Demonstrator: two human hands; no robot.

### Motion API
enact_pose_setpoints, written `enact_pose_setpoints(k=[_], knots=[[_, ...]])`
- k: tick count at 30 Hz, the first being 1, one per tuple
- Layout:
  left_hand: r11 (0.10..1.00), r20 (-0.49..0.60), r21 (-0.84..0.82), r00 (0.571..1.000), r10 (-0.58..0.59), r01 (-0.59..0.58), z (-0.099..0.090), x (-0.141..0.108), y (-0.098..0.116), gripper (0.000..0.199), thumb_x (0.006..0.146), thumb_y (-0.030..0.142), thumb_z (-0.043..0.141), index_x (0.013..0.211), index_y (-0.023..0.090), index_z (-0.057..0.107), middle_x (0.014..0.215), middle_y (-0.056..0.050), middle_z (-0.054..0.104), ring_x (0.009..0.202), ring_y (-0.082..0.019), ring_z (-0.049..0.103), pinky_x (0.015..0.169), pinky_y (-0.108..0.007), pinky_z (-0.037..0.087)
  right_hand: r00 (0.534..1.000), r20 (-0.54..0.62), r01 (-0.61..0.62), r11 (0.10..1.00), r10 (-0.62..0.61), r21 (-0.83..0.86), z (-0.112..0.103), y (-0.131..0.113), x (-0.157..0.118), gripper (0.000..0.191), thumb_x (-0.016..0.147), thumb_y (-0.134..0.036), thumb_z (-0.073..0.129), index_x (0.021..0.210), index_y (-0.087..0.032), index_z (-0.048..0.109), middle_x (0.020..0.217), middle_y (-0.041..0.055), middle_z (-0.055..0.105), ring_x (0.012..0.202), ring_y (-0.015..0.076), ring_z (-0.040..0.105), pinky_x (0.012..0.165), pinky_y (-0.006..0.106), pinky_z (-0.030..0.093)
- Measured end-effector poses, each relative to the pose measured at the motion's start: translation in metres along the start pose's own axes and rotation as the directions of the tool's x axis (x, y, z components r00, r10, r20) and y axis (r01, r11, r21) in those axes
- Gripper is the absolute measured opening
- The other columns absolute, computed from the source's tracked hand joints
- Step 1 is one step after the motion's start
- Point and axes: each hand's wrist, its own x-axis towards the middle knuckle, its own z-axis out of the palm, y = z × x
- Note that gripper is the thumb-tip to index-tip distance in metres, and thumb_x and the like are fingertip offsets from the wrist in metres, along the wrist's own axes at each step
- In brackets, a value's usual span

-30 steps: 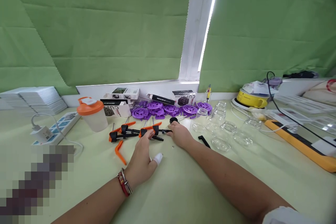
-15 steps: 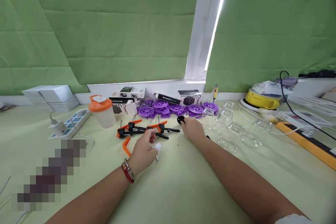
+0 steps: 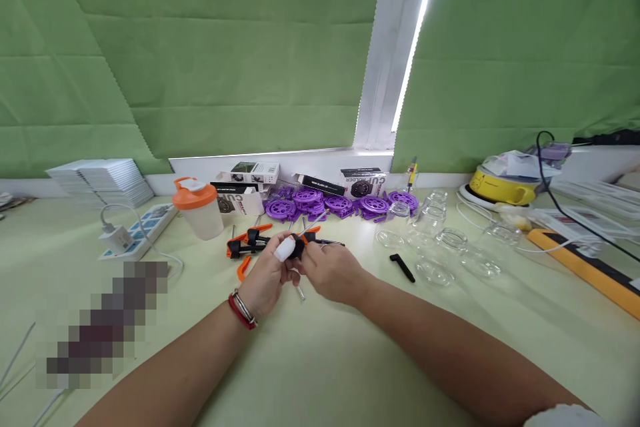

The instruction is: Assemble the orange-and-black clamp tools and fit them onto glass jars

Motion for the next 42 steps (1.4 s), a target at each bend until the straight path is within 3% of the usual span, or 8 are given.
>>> enact_pose_setpoints(k=[6,10,16,22,26,30,34,42], knots=[[0.977,-0.395,0.055,0.894,0.211,-0.206,-0.020,0.017,0.011,0.031,0.067,0.036,0.069,0.088,0.019,0.055,0.058,0.005,0.055,0.042,-0.007,0.045,0.037,-0.018,0.028,0.973,0.205,-0.145,0.968,0.102,0.205,-0.013,-0.042,0.038,0.027,0.092,-0.022,0.036,0.093,-0.012,0.060,0.080,0.0112,0.059,0.070,0.0190,0.053,0.057,0.029,0.035],[0.933,-0.516,0.061,0.789,0.333,-0.355,-0.036,0.027,0.019,0.026,0.067,0.034,0.065,0.085,0.021,0.052,0.056,0.006,0.055,0.040,-0.008,0.047,0.036,-0.018,0.028,0.948,0.315,-0.095,0.905,-0.045,0.415,-0.007,-0.070,0.052,0.020,0.086,-0.028,0.047,0.090,-0.016,0.063,0.090,0.0101,0.061,0.081,0.0212,0.055,0.067,0.032,0.041],[0.958,-0.544,0.024,0.800,0.253,-0.287,-0.046,0.032,0.015,0.025,0.070,0.037,0.062,0.082,0.020,0.049,0.057,0.004,0.057,0.040,-0.008,0.045,0.037,-0.018,0.029,0.933,0.346,-0.057,0.912,-0.096,0.407,0.013,-0.084,0.051,0.013,0.073,-0.012,0.052,0.081,-0.014,0.062,0.084,0.0089,0.060,0.081,0.0225,0.054,0.070,0.035,0.040],[0.960,-0.429,0.021,0.864,0.262,-0.281,-0.041,0.030,0.007,0.028,0.077,0.046,0.054,0.084,0.019,0.051,0.062,0.001,0.058,0.045,-0.009,0.049,0.038,-0.020,0.032,0.917,0.364,-0.051,0.860,-0.162,0.509,-0.019,-0.067,0.019,0.012,0.069,-0.005,0.054,0.074,-0.014,0.061,0.079,0.0068,0.062,0.072,0.0179,0.054,0.068,0.031,0.040],[0.977,-0.274,0.130,0.941,0.199,-0.169,-0.029,0.022,-0.005,0.031,0.075,0.041,0.058,0.096,0.019,0.054,0.068,0.001,0.057,0.051,-0.010,0.050,0.041,-0.020,0.034,0.915,0.362,-0.401,0.477,0.176,0.782,-0.036,-0.036,-0.025,0.015,0.084,-0.015,0.049,0.086,-0.019,0.063,0.081,0.0026,0.064,0.074,0.0139,0.056,0.069,0.027,0.042],[0.934,-0.081,0.333,0.983,0.163,-0.127,-0.014,0.009,-0.011,0.040,0.075,0.039,0.064,0.108,0.023,0.051,0.086,0.001,0.056,0.059,-0.009,0.048,0.050,-0.022,0.041,0.594,0.473,-0.483,-0.182,0.651,0.857,-0.030,0.003,-0.060,0.027,0.082,-0.030,0.056,0.107,-0.019,0.058,0.073,-0.0003,0.059,0.062,0.0121,0.053,0.062,0.028,0.042],[0.862,0.030,0.498,0.995,0.095,-0.097,-0.007,-0.002,-0.010,0.042,0.077,0.042,0.062,0.114,0.025,0.049,0.088,0.001,0.053,0.061,-0.010,0.045,0.056,-0.024,0.042,0.385,0.562,-0.316,-0.467,0.732,0.826,-0.016,0.023,-0.072,0.032,0.077,-0.042,0.063,0.095,-0.016,0.058,0.074,0.0001,0.058,0.055,0.0085,0.046,0.054,0.025,0.036],[0.809,0.141,0.566,0.986,0.093,-0.157,-0.007,-0.005,-0.011,0.038,0.081,0.041,0.058,0.114,0.024,0.047,0.098,-0.003,0.053,0.072,-0.014,0.050,0.065,-0.027,0.046,0.513,0.613,-0.317,-0.531,0.601,0.786,-0.018,0.010,-0.067,0.030,0.078,-0.042,0.064,0.092,-0.017,0.058,0.075,0.0000,0.060,0.055,0.0074,0.046,0.053,0.024,0.033]])
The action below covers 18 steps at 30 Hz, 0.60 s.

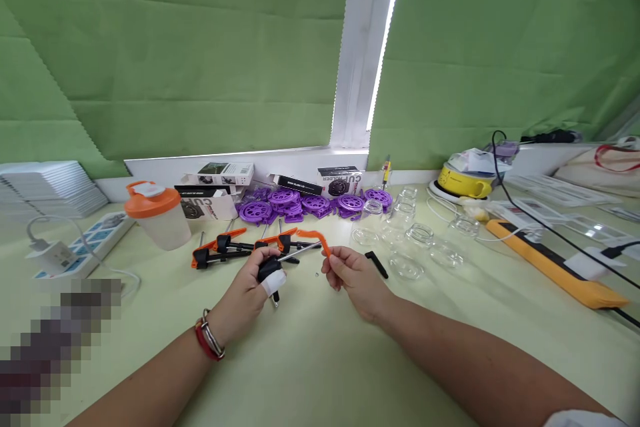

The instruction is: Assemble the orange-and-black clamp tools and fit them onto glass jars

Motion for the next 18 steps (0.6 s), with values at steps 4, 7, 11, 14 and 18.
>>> enact_pose_setpoints(k=[4,7,11,14,18], knots=[[1.000,0.052,0.003,0.999,0.016,-0.016,0.005,-0.003,0.002,0.040,0.081,0.039,0.059,0.115,0.025,0.043,0.092,-0.002,0.053,0.072,-0.014,0.051,0.064,-0.028,0.045,0.994,0.096,-0.044,0.997,0.049,-0.055,0.004,-0.001,-0.008,0.030,0.077,-0.041,0.066,0.094,-0.017,0.059,0.070,-0.0023,0.056,0.052,0.0062,0.041,0.053,0.023,0.032],[0.999,0.062,-0.014,0.997,0.044,-0.043,0.010,-0.008,0.006,0.045,0.078,0.037,0.063,0.116,0.024,0.042,0.090,-0.002,0.054,0.072,-0.014,0.051,0.066,-0.028,0.045,0.984,0.161,-0.057,0.995,0.069,-0.077,0.007,0.000,-0.012,0.034,0.076,-0.043,0.066,0.097,-0.017,0.060,0.071,-0.0018,0.056,0.054,0.0068,0.042,0.054,0.024,0.033],[0.994,0.122,-0.082,0.989,0.083,-0.073,0.014,-0.014,0.007,0.049,0.077,0.035,0.065,0.119,0.026,0.041,0.100,-0.005,0.053,0.078,-0.015,0.053,0.071,-0.029,0.047,0.972,0.218,-0.067,0.994,0.086,-0.090,0.009,0.004,-0.016,0.040,0.075,-0.045,0.068,0.102,-0.017,0.061,0.071,-0.0013,0.056,0.055,0.0078,0.043,0.056,0.025,0.034],[0.988,0.119,-0.143,0.990,0.076,-0.059,0.015,-0.016,0.009,0.053,0.073,0.032,0.070,0.118,0.026,0.043,0.111,-0.008,0.052,0.088,-0.018,0.055,0.076,-0.031,0.048,0.970,0.220,-0.091,0.992,0.107,-0.082,0.009,0.006,-0.019,0.044,0.072,-0.046,0.071,0.104,-0.017,0.059,0.068,-0.0022,0.055,0.055,0.0082,0.042,0.056,0.026,0.034],[0.935,0.118,-0.354,0.992,0.046,-0.001,0.015,-0.017,0.016,0.041,0.081,0.040,0.061,0.117,0.025,0.049,0.108,-0.008,0.055,0.081,-0.017,0.055,0.074,-0.033,0.048,0.962,0.250,-0.091,0.991,0.113,-0.097,0.011,0.006,-0.020,0.043,0.071,-0.047,0.071,0.101,-0.017,0.059,0.065,-0.0038,0.052,0.053,0.0075,0.039,0.054,0.025,0.032]])
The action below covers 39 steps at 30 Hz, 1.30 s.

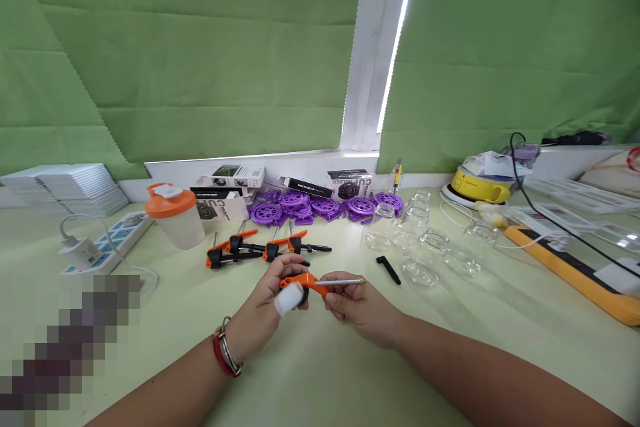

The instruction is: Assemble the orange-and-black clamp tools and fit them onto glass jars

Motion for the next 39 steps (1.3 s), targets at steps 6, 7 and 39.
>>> enact_pose_setpoints(k=[6,7,39], knots=[[0.969,-0.157,-0.245,0.986,-0.059,0.019,-0.005,0.008,0.003,0.024,0.085,0.036,0.054,0.099,0.018,0.060,0.087,-0.004,0.057,0.069,-0.012,0.050,0.063,-0.027,0.043,0.999,0.025,-0.037,0.984,0.042,-0.175,0.003,0.005,0.001,0.036,0.082,-0.042,0.060,0.109,-0.017,0.057,0.075,-0.0012,0.053,0.056,0.0080,0.045,0.056,0.025,0.038],[0.965,-0.204,-0.264,0.978,-0.052,-0.004,-0.008,0.010,0.003,0.022,0.084,0.035,0.055,0.098,0.018,0.060,0.086,-0.003,0.057,0.068,-0.012,0.050,0.062,-0.026,0.043,0.999,0.013,-0.031,0.960,0.036,-0.277,0.005,0.006,0.001,0.035,0.085,-0.041,0.056,0.111,-0.017,0.057,0.076,-0.0002,0.054,0.057,0.0090,0.047,0.057,0.026,0.040],[0.916,-0.191,-0.399,0.974,-0.119,0.034,-0.009,0.015,-0.011,0.029,0.083,0.039,0.058,0.098,0.015,0.064,0.093,-0.006,0.060,0.065,-0.012,0.054,0.064,-0.026,0.044,0.537,0.841,0.743,-0.437,-0.061,-0.507,0.059,-0.001,0.014,0.008,0.083,-0.012,0.050,0.085,-0.015,0.058,0.069,0.0035,0.058,0.060,0.0149,0.050,0.050,0.028,0.032]])
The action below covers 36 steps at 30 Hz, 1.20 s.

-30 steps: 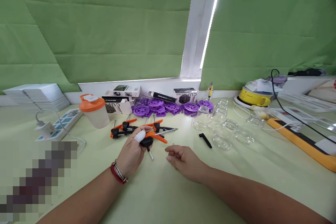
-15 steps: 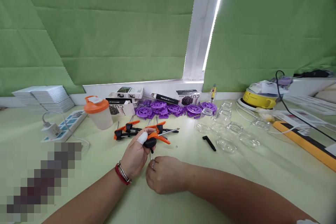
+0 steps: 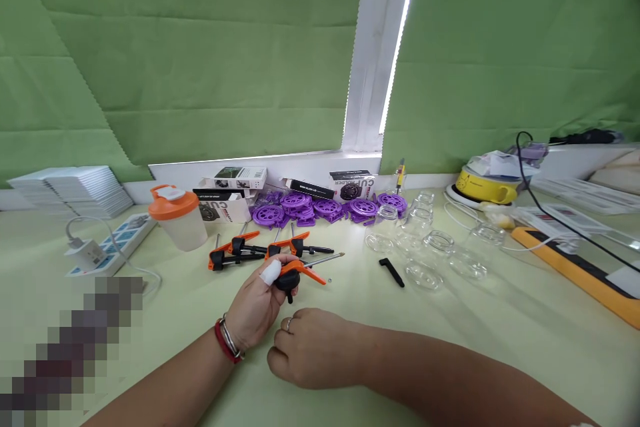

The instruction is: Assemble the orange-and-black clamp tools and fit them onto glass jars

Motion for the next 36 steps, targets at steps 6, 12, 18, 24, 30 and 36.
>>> enact_pose_setpoints(k=[6,12,18,24,30,36], knots=[[0.995,0.052,-0.042,0.994,-0.091,0.093,0.000,-0.002,-0.002,0.032,0.083,0.035,0.059,0.105,0.014,0.066,0.091,-0.008,0.063,0.073,-0.015,0.056,0.069,-0.029,0.045,0.983,-0.168,-0.044,0.984,0.073,0.171,-0.017,0.006,-0.005,0.010,0.082,-0.012,0.049,0.082,-0.016,0.058,0.072,0.0025,0.061,0.060,0.0136,0.052,0.052,0.027,0.039],[0.988,0.156,-0.105,0.983,-0.096,0.113,0.005,-0.007,-0.005,0.021,0.081,0.027,0.061,0.095,0.014,0.071,0.085,-0.009,0.064,0.076,-0.018,0.055,0.072,-0.031,0.044,0.503,-0.290,-0.260,0.463,0.814,0.847,-0.041,0.036,-0.014,0.016,0.086,-0.015,0.049,0.092,-0.018,0.063,0.085,0.0027,0.066,0.075,0.0114,0.061,0.069,0.023,0.050],[0.976,0.274,-0.096,0.948,-0.165,0.197,0.009,-0.009,-0.006,0.027,0.084,0.025,0.055,0.103,0.012,0.069,0.084,-0.010,0.063,0.074,-0.019,0.054,0.067,-0.032,0.044,0.383,0.033,-0.035,-0.021,0.923,0.999,-0.022,0.047,-0.013,0.014,0.082,-0.025,0.058,0.092,-0.018,0.065,0.083,0.0021,0.064,0.071,0.0140,0.067,0.068,0.028,0.056],[0.976,0.331,-0.089,0.930,-0.159,0.199,0.009,-0.009,-0.006,0.027,0.086,0.023,0.052,0.102,0.011,0.069,0.090,-0.012,0.063,0.075,-0.018,0.053,0.066,-0.032,0.044,0.349,0.039,-0.017,-0.035,0.936,0.999,-0.024,0.044,-0.012,0.016,0.080,-0.029,0.062,0.092,-0.019,0.063,0.081,0.0006,0.062,0.066,0.0128,0.066,0.064,0.027,0.058],[0.977,0.349,-0.070,0.923,-0.164,0.200,0.013,-0.012,-0.003,0.025,0.085,0.026,0.054,0.099,0.013,0.070,0.085,-0.010,0.061,0.076,-0.018,0.052,0.066,-0.031,0.044,0.364,0.089,-0.005,-0.094,0.927,0.996,-0.026,0.044,-0.011,0.014,0.078,-0.029,0.063,0.087,-0.018,0.063,0.078,0.0003,0.063,0.067,0.0132,0.066,0.068,0.029,0.059],[0.980,0.346,-0.049,0.924,-0.164,0.192,0.013,-0.012,-0.004,0.021,0.083,0.030,0.058,0.088,0.013,0.070,0.083,-0.010,0.061,0.075,-0.019,0.053,0.067,-0.032,0.044,0.399,0.175,-0.141,-0.129,0.900,0.982,-0.025,0.046,-0.012,0.012,0.075,-0.025,0.063,0.083,-0.017,0.061,0.073,0.0002,0.064,0.066,0.0133,0.065,0.060,0.025,0.054]])
